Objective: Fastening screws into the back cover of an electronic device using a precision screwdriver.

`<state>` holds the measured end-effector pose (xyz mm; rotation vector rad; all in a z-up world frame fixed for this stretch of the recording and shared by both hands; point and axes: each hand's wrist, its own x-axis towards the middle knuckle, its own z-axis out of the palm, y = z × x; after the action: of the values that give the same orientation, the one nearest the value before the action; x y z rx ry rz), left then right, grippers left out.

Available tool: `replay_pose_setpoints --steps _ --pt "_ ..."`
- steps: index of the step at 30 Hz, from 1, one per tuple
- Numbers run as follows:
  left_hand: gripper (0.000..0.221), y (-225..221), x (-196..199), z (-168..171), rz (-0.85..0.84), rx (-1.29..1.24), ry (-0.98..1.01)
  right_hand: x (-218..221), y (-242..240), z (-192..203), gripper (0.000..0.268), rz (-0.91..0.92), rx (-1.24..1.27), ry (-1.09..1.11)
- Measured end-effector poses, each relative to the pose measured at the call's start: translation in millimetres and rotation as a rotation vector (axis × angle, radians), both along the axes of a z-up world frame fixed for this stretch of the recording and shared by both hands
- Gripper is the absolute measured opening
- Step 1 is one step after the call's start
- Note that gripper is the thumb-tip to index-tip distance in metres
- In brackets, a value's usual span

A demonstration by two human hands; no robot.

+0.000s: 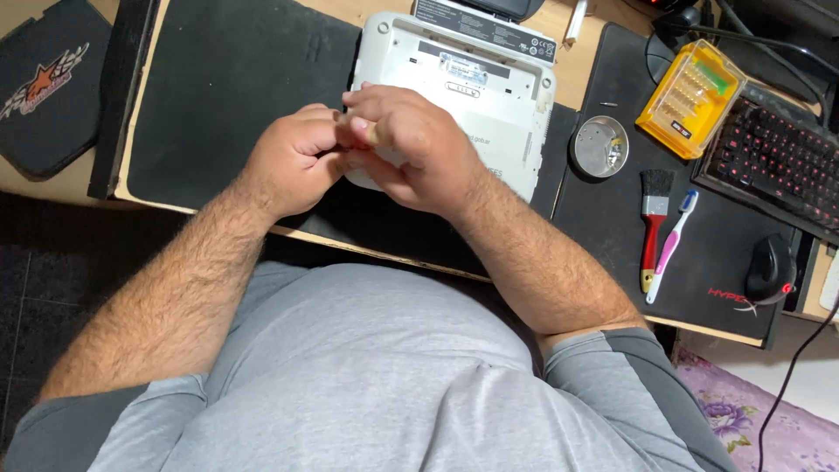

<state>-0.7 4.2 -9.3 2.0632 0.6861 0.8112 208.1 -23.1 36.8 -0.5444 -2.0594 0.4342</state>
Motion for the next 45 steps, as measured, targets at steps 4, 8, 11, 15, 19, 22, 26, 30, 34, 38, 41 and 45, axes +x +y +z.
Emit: replay_pose_setpoints --steps 4,8,11,15,19,22,26,30,34,38,41,45 --pt "0.010 -5 -1 10 -0.021 0.053 -0.087 5 -3 -18 0.025 -0.035 -0.040 -0.037" --pt "0.021 -3 -6 15 -0.027 -0.230 -0.249 3 -3 -21 0.034 -0.160 0.009 -0.075" --pt "0.017 -1 -9 8 0.012 -0.274 -0.305 1 -5 -4 0.030 -0.077 -0.013 -0.019" --pt "0.013 -2 -5 9 0.017 -0.236 -0.268 6 -10 -17 0.032 -0.131 -0.048 -0.092" --pt "0.021 -5 -1 17 0.005 -0.143 -0.192 -2 -9 -11 0.030 -0.150 -0.057 -0.112" --pt "0.008 -6 -2 11 0.006 -0.136 -0.159 -4 -9 -11 0.024 -0.262 -0.071 -0.243" --pt "0.011 -3 -3 4 0.006 -0.122 -0.161 2 -5 -20 0.014 -0.139 -0.131 -0.137" --pt "0.004 -4 -5 -2 0.072 -0.156 -0.142 2 -6 -28 0.011 0.011 -0.119 -0.072" --pt "0.010 -8 -4 -5 0.054 -0.162 -0.149 3 -6 -19 0.024 -0.070 -0.116 -0.066" --pt "0.015 -7 -9 -14 0.058 -0.179 -0.173 2 -2 -32 0.017 -0.124 -0.181 -0.074" --pt "0.016 -5 -11 -21 0.039 -0.187 -0.200 -1 -2 -39 0.018 -0.177 -0.200 -0.141" --pt "0.015 -8 -7 -10 0.047 -0.170 -0.160 6 -11 -28 0.015 -0.100 -0.100 -0.028"
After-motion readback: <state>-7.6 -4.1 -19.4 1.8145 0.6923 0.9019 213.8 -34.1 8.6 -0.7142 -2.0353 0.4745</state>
